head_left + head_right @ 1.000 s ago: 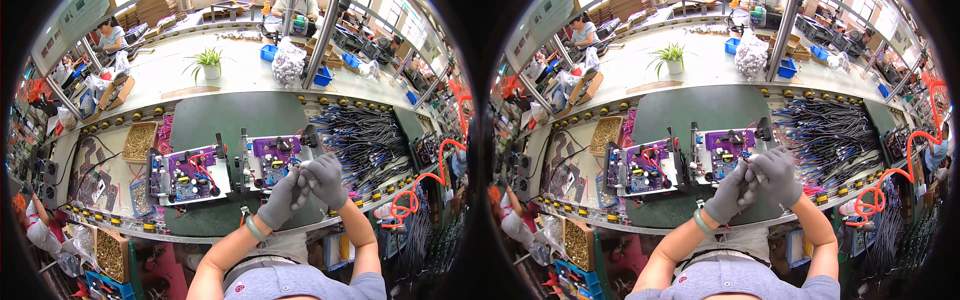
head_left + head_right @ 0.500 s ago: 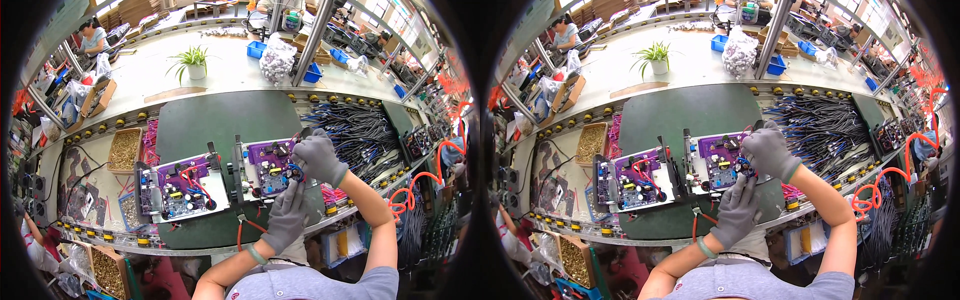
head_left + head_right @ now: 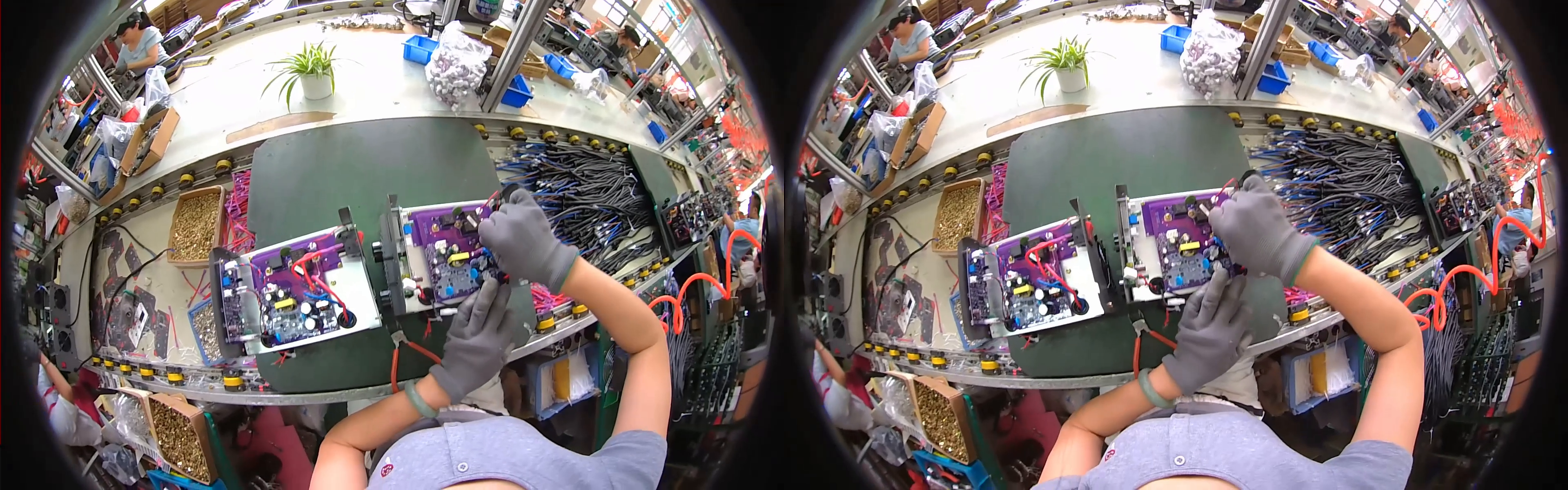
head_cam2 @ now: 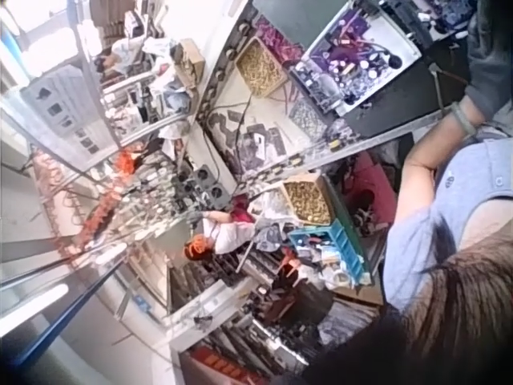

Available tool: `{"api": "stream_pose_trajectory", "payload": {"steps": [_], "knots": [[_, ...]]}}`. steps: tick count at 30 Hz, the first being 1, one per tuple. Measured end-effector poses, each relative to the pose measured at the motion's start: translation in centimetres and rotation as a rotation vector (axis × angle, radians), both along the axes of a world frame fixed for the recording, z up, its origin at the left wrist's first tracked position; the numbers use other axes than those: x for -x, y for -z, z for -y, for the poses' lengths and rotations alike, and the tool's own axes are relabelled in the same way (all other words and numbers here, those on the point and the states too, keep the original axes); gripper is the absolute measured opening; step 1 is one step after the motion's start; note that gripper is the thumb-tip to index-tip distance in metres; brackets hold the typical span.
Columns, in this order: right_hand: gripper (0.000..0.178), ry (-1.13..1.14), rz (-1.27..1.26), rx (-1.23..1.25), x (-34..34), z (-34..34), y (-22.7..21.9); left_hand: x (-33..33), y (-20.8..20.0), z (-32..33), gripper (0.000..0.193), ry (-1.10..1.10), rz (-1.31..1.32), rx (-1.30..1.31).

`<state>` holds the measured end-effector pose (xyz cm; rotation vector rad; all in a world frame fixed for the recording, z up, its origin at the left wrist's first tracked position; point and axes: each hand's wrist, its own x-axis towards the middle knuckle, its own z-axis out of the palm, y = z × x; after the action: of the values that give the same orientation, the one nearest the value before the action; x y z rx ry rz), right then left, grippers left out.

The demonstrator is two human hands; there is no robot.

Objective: Assembling electronic components, wiring harnesses, and circuit boards into metal enclosures on an industrial assembly line.

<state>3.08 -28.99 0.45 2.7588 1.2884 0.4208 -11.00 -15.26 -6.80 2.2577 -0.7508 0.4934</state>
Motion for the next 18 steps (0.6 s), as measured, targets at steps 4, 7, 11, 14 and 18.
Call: {"api": "stream_pose_trajectory", "payload": {"steps": [4, 7, 11, 14, 18], "knots": [[0.014, -0.013, 0.059, -0.289, 0.3, 0.4, -1.0, 2.0, -0.5, -2.2, 0.025, 0.107, 0.06, 0.231], [0.011, -0.04, 0.185, -0.518, 1.8, -0.2, -2.3, 4.5, 1.9, -3.6, 0.022, -0.079, -0.814, 0.763], [0.018, -0.18, -0.193, -0.485, 6.1, -1.9, -1.7, 2.4, 2.3, -3.0, 0.031, 0.171, -1.28, 1.247], [0.012, -0.155, -0.22, -0.312, 7.8, -3.8, 0.4, 0.7, 2.3, -0.4, 0.028, 0.197, -1.268, 1.368], [0.009, -0.083, -0.2, -0.261, 6.9, -3.3, 1.5, 0.0, 4.5, -1.6, 0.03, 0.282, -0.959, 1.02]]}}
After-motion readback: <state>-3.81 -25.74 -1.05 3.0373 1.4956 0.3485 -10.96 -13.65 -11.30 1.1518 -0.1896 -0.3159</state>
